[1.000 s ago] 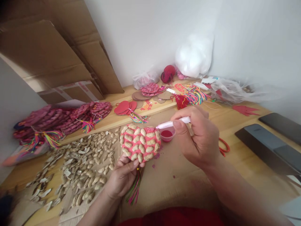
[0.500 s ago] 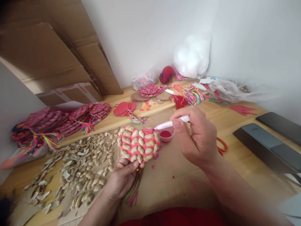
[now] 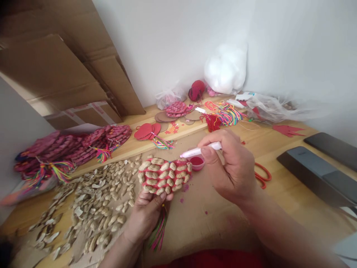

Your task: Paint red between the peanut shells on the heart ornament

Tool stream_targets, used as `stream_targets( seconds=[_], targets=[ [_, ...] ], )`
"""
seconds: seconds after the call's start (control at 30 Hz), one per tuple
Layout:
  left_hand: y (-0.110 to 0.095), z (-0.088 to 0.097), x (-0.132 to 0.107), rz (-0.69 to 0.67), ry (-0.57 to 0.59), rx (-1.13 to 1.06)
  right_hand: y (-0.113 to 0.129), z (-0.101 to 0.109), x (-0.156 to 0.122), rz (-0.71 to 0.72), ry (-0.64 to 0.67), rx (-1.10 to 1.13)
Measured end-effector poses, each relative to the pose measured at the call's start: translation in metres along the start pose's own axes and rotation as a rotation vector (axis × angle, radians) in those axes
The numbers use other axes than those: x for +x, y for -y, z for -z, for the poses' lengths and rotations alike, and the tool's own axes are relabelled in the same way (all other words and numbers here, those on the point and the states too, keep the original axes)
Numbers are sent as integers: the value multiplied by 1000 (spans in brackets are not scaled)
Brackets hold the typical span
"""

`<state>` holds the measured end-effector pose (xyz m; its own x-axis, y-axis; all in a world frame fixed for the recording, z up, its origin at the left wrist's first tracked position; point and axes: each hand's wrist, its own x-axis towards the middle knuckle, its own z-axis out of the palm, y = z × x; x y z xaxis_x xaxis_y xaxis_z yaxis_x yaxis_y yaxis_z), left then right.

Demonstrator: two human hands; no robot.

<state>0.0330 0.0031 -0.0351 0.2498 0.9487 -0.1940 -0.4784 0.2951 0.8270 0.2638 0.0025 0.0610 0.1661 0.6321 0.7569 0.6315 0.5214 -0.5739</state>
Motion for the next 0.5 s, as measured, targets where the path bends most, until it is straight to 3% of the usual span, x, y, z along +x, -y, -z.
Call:
stream_targets(
  seconds=[0.27,0.5],
  targets=[
    [-9,-1,-2,53,-58,-97,2,-2,-2,-64,-78,33],
    [-11,-4,3,26,-96,-129,2,-2,-2,-34,-46,6]
  ],
)
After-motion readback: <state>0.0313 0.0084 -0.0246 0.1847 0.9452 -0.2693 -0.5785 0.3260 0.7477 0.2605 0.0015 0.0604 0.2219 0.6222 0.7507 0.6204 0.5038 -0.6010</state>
